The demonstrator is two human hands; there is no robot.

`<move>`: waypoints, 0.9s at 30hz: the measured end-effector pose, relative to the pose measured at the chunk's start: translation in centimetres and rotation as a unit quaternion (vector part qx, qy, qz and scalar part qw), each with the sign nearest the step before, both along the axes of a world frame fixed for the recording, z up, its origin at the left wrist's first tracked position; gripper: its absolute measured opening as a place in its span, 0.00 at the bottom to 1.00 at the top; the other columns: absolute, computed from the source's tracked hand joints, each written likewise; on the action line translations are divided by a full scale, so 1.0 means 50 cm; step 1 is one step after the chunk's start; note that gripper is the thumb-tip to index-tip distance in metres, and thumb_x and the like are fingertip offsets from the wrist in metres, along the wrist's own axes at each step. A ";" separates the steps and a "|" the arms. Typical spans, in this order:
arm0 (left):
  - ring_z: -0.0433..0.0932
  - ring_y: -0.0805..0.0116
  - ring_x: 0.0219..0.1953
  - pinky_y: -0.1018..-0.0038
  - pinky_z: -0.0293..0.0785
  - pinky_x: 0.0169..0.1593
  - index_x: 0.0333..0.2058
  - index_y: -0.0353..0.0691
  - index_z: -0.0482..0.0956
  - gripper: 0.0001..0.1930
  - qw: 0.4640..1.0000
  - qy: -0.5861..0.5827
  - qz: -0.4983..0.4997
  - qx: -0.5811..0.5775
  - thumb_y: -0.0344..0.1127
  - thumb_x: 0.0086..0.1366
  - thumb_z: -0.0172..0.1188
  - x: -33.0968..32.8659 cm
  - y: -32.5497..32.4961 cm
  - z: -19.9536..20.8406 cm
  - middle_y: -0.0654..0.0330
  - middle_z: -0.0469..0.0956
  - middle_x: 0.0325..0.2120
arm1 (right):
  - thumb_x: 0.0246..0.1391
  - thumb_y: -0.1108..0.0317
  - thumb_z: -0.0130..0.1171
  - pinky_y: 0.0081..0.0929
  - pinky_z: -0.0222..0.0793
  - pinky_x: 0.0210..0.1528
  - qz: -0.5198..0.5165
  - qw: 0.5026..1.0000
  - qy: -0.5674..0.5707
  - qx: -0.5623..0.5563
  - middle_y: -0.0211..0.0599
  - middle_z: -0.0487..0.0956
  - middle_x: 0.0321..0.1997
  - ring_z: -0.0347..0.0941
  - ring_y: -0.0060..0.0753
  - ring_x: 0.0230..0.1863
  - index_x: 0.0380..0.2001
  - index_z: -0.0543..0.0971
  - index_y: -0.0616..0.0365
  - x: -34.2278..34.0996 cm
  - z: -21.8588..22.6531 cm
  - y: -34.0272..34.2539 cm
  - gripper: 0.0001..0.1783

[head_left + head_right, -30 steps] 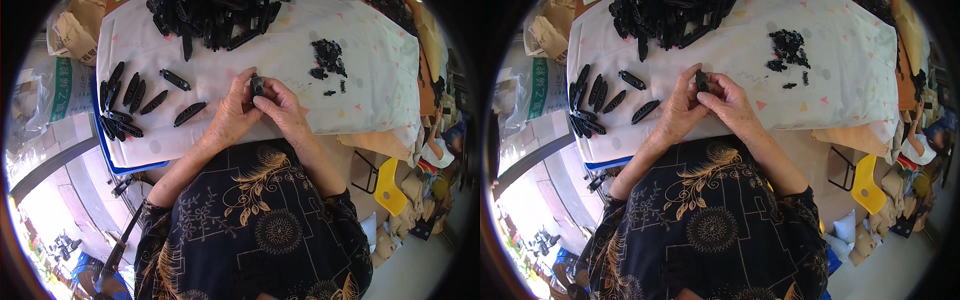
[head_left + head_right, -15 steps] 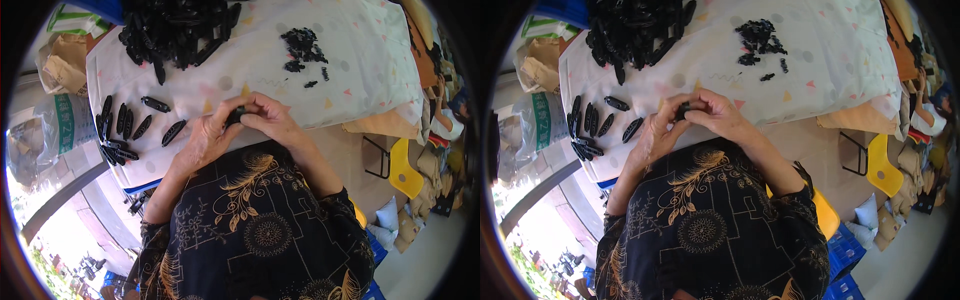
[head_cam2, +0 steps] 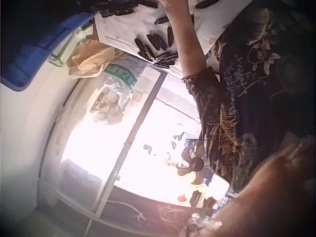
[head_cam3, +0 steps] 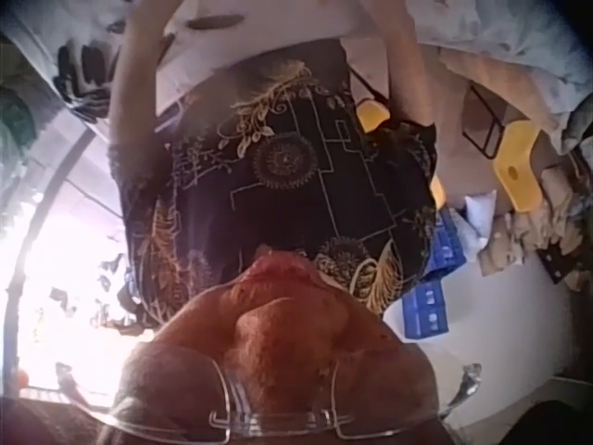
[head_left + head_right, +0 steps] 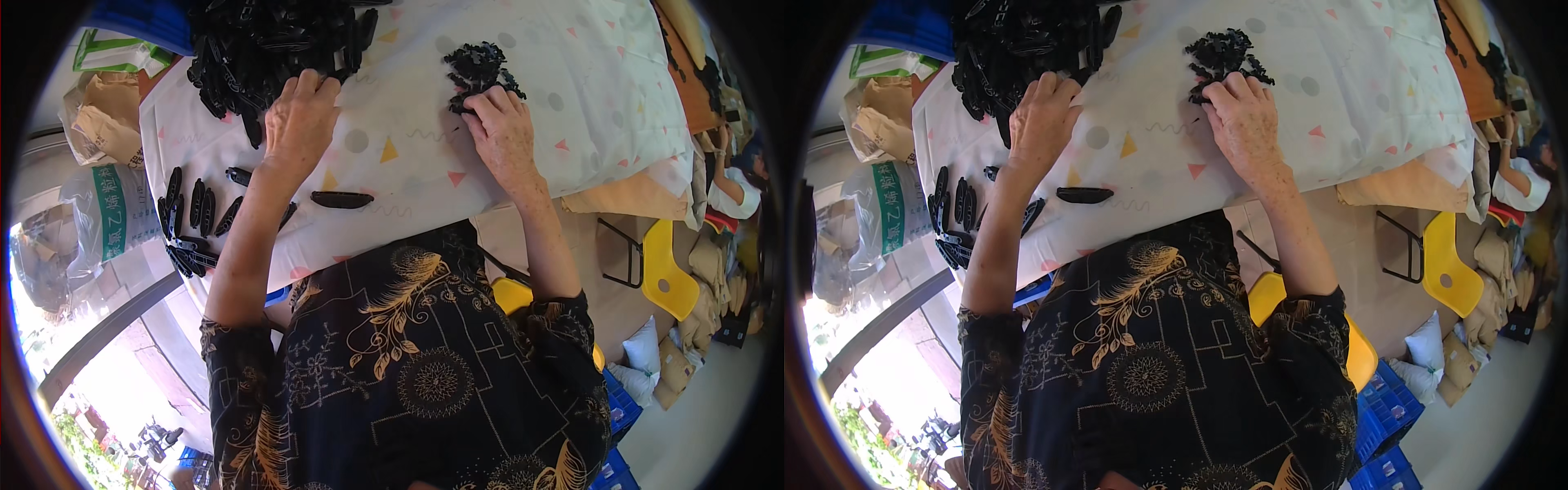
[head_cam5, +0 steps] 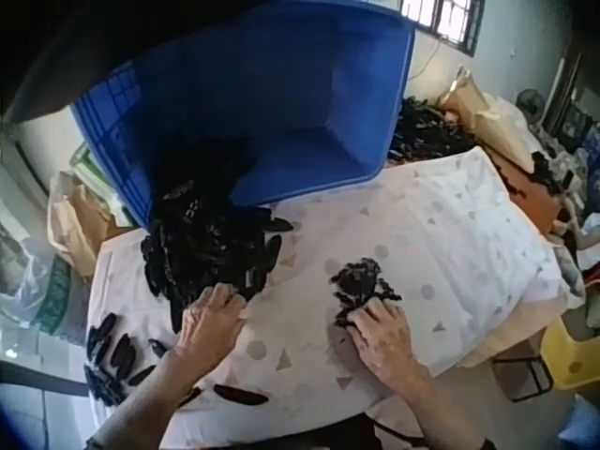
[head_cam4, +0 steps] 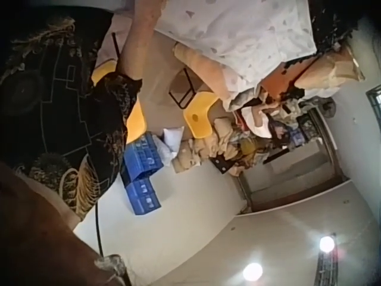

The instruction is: Assembling small black plastic components at a manual assembly station.

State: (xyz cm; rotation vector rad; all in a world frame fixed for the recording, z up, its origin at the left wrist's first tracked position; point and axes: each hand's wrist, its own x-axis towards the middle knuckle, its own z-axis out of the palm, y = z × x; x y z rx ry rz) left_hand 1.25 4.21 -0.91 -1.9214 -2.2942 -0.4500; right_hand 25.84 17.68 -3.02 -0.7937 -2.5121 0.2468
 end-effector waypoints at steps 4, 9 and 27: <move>0.74 0.59 0.37 0.65 0.76 0.36 0.32 0.41 0.73 0.08 0.999 0.029 0.005 -0.035 0.27 0.51 0.59 -0.013 0.021 -0.011 0.59 0.72 0.34 | 0.41 0.74 0.64 0.35 0.64 0.41 0.023 0.999 -0.015 0.017 0.30 0.70 0.31 0.68 0.37 0.37 0.32 0.76 0.52 -0.008 0.002 -0.003 0.12; 0.75 0.57 0.35 0.64 0.76 0.34 0.31 0.40 0.71 0.07 0.999 0.037 0.007 0.008 0.24 0.53 0.54 -0.029 0.033 -0.021 0.57 0.73 0.29 | 0.47 0.74 0.62 0.29 0.66 0.37 0.027 0.999 0.032 -0.023 0.31 0.73 0.29 0.70 0.33 0.33 0.33 0.76 0.53 -0.014 -0.003 0.000 0.09; 0.78 0.71 0.38 0.82 0.72 0.35 0.44 0.45 0.67 0.07 0.507 -0.861 -0.025 0.047 0.33 0.68 0.50 0.106 -0.072 -0.027 0.56 0.77 0.42 | 0.54 0.75 0.57 0.20 0.69 0.35 -0.002 0.789 0.199 -0.581 0.30 0.76 0.30 0.72 0.21 0.30 0.29 0.74 0.59 -0.077 0.089 -0.110 0.02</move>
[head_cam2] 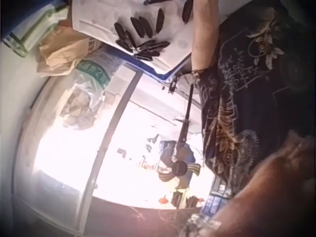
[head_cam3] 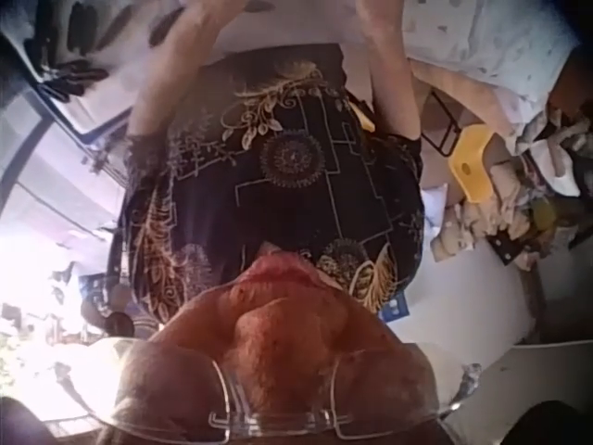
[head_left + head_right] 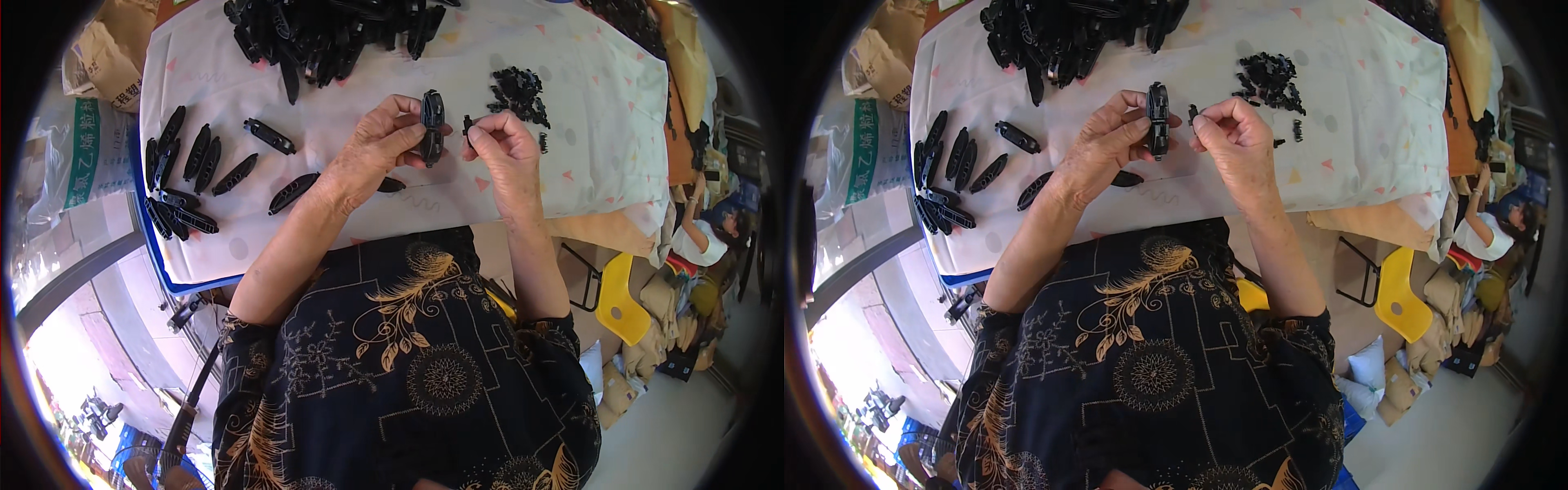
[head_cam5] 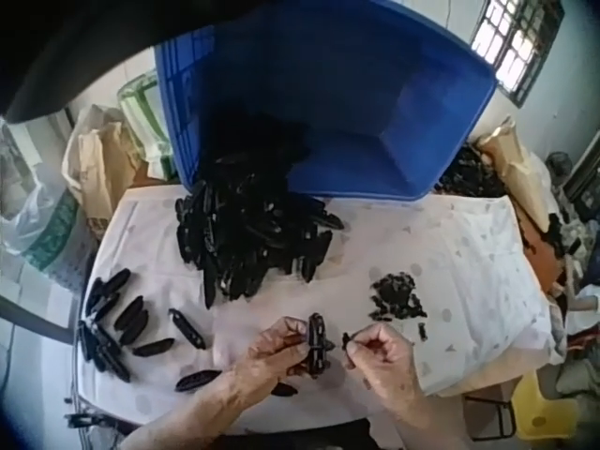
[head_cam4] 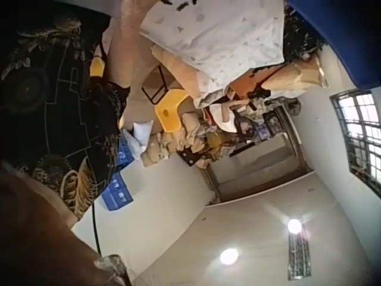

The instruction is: Assembling small black plastic components at a manual assembly station.

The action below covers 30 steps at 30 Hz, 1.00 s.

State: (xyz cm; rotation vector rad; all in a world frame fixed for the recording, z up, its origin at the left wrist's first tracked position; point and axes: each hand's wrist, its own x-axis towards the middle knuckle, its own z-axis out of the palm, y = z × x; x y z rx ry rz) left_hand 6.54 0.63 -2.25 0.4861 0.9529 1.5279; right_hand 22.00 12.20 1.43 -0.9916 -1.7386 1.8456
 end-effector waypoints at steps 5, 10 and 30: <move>0.76 0.73 0.40 0.82 0.72 0.36 0.45 0.45 0.68 0.07 1.000 -0.018 0.011 0.005 0.33 0.68 0.50 0.004 -0.007 -0.006 0.59 0.76 0.42 | 0.54 0.73 0.58 0.26 0.65 0.46 -0.017 0.991 0.103 -0.084 0.33 0.76 0.41 0.70 0.22 0.41 0.30 0.76 0.59 -0.021 -0.020 -0.026 0.02; 0.73 0.78 0.41 0.81 0.71 0.38 0.45 0.44 0.68 0.08 1.000 -0.006 0.004 0.002 0.32 0.68 0.50 0.002 -0.012 0.002 0.63 0.73 0.42 | 0.55 0.72 0.57 0.28 0.61 0.53 0.017 0.977 0.144 -0.157 0.35 0.75 0.48 0.69 0.24 0.45 0.30 0.77 0.59 -0.028 -0.034 -0.032 0.03; 0.73 0.78 0.37 0.80 0.75 0.37 0.44 0.42 0.66 0.07 0.998 0.056 0.018 0.001 0.30 0.68 0.48 0.022 -0.001 0.004 0.63 0.74 0.36 | 0.54 0.74 0.58 0.27 0.66 0.50 -0.045 0.949 0.220 -0.221 0.38 0.76 0.47 0.71 0.25 0.44 0.30 0.77 0.61 -0.026 -0.061 -0.058 0.02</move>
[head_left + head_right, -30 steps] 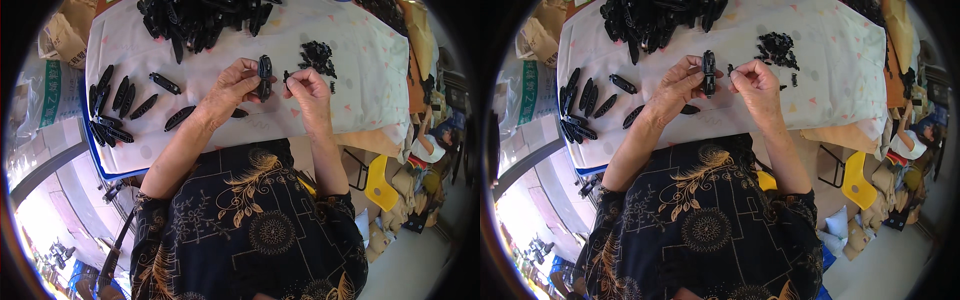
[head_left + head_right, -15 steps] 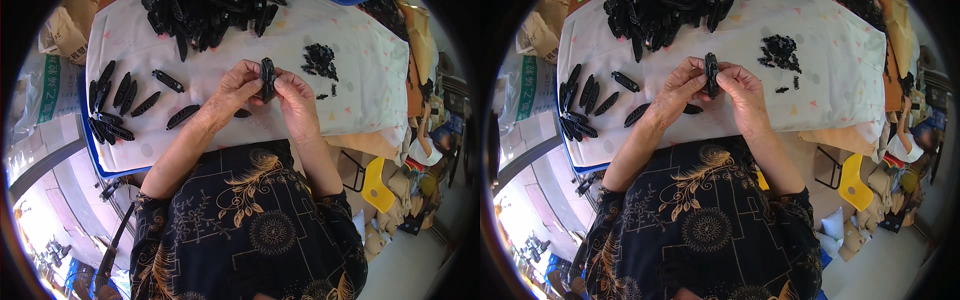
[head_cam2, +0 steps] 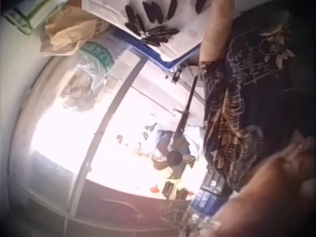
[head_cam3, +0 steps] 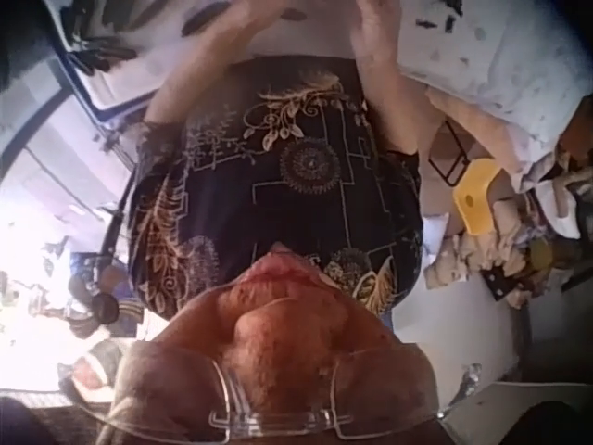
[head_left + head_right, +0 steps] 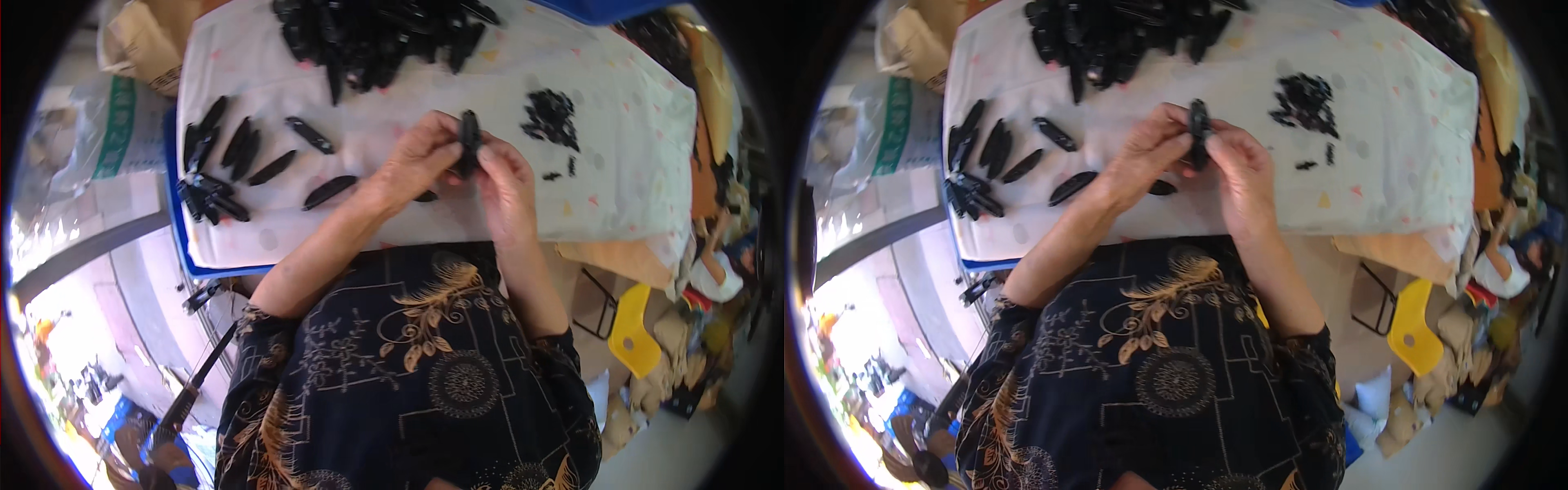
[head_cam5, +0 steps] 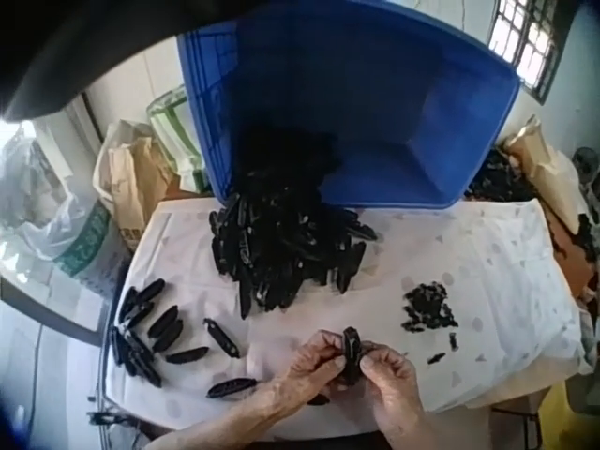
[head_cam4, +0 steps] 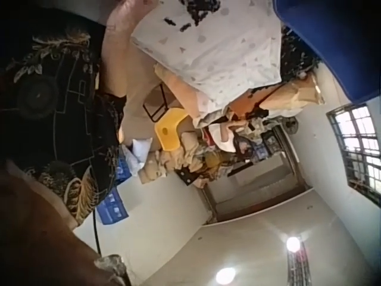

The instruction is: Assembling small black plastic components at a manual assembly station.

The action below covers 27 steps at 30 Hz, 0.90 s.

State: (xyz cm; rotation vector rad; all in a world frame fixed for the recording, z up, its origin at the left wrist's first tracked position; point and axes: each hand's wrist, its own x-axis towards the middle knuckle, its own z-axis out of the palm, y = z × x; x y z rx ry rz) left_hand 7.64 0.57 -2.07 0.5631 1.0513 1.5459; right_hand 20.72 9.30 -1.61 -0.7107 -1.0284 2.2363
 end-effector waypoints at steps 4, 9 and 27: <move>0.72 0.79 0.33 0.81 0.73 0.34 0.42 0.39 0.66 0.06 1.000 -0.007 0.010 -0.009 0.25 0.67 0.46 -0.001 0.001 -0.002 0.61 0.75 0.35 | 0.56 0.72 0.57 0.27 0.67 0.49 0.003 0.999 -0.002 -0.035 0.33 0.77 0.45 0.71 0.24 0.44 0.33 0.77 0.60 0.000 -0.015 0.006 0.03; 0.72 0.79 0.34 0.80 0.73 0.34 0.43 0.39 0.66 0.07 0.999 0.009 0.028 -0.017 0.25 0.67 0.47 0.000 -0.006 0.002 0.61 0.74 0.35 | 0.56 0.71 0.57 0.26 0.67 0.47 0.005 1.000 0.000 -0.013 0.32 0.78 0.44 0.71 0.23 0.43 0.33 0.77 0.59 -0.011 -0.010 -0.002 0.03; 0.74 0.73 0.37 0.75 0.74 0.40 0.60 0.42 0.51 0.32 0.958 0.276 0.057 0.058 0.17 0.60 0.51 0.041 -0.029 0.015 0.59 0.72 0.37 | 0.56 0.72 0.57 0.17 0.67 0.37 0.108 0.990 -0.053 0.072 0.30 0.77 0.42 0.70 0.18 0.38 0.49 0.70 0.61 -0.003 0.000 -0.007 0.18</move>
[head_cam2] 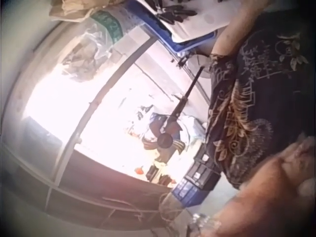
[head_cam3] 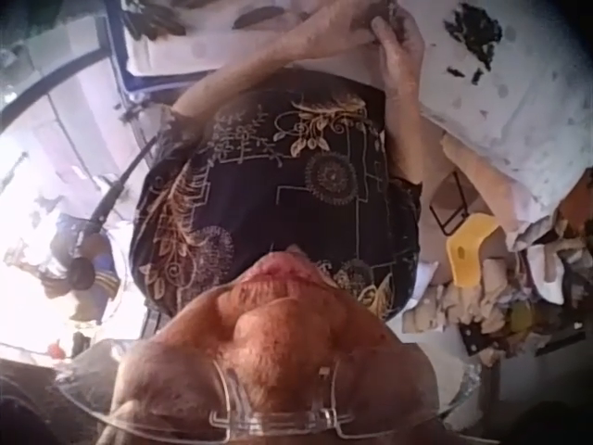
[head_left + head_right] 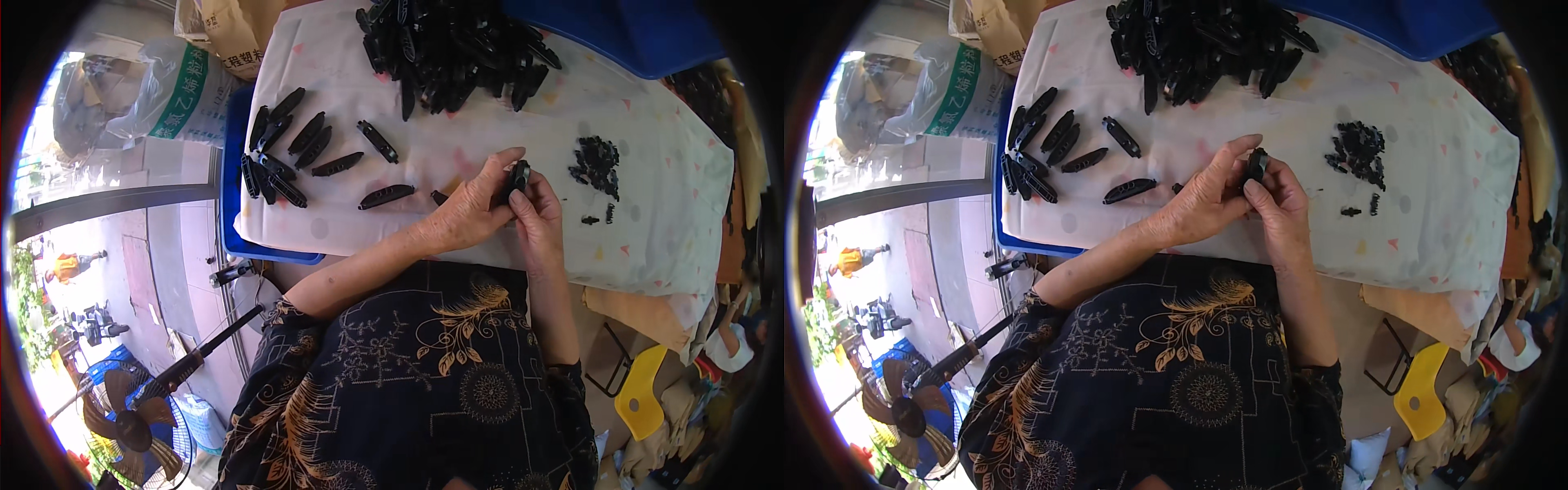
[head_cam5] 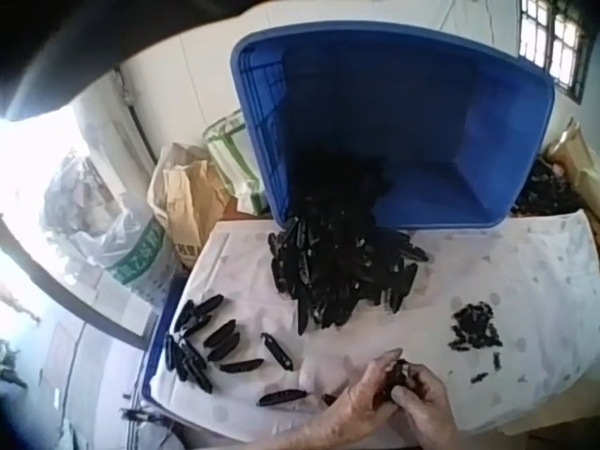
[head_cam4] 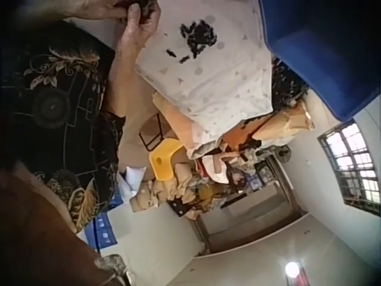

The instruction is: Assembling small black plastic components at a manual assembly station.

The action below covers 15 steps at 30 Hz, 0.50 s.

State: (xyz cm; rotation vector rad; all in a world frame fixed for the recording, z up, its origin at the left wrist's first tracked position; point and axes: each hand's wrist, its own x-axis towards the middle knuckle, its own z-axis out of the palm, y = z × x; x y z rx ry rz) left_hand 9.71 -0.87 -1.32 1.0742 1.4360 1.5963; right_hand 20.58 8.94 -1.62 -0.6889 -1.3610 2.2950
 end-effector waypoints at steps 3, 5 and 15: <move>0.73 0.74 0.37 0.75 0.74 0.40 0.62 0.41 0.50 0.33 0.999 0.000 -0.032 -0.033 0.18 0.60 0.51 0.003 -0.003 0.019 0.58 0.72 0.38 | 0.56 0.72 0.57 0.18 0.67 0.35 -0.024 0.999 0.030 0.004 0.29 0.77 0.38 0.71 0.18 0.37 0.48 0.70 0.61 0.016 -0.025 -0.002 0.16; 0.75 0.70 0.38 0.74 0.74 0.42 0.61 0.42 0.54 0.32 0.998 0.017 -0.030 -0.049 0.18 0.58 0.52 0.006 -0.005 0.024 0.57 0.72 0.39 | 0.56 0.73 0.57 0.17 0.66 0.35 -0.038 0.999 0.031 0.000 0.27 0.76 0.37 0.69 0.16 0.36 0.47 0.70 0.61 0.017 -0.013 -0.012 0.15; 0.75 0.38 0.42 0.56 0.73 0.44 0.61 0.38 0.54 0.32 0.911 0.319 -0.138 -0.221 0.19 0.57 0.49 -0.113 -0.093 0.103 0.39 0.72 0.47 | 0.49 0.78 0.58 0.22 0.65 0.47 -0.117 0.860 -0.143 0.475 0.34 0.75 0.44 0.70 0.26 0.44 0.40 0.75 0.59 0.118 0.028 0.062 0.13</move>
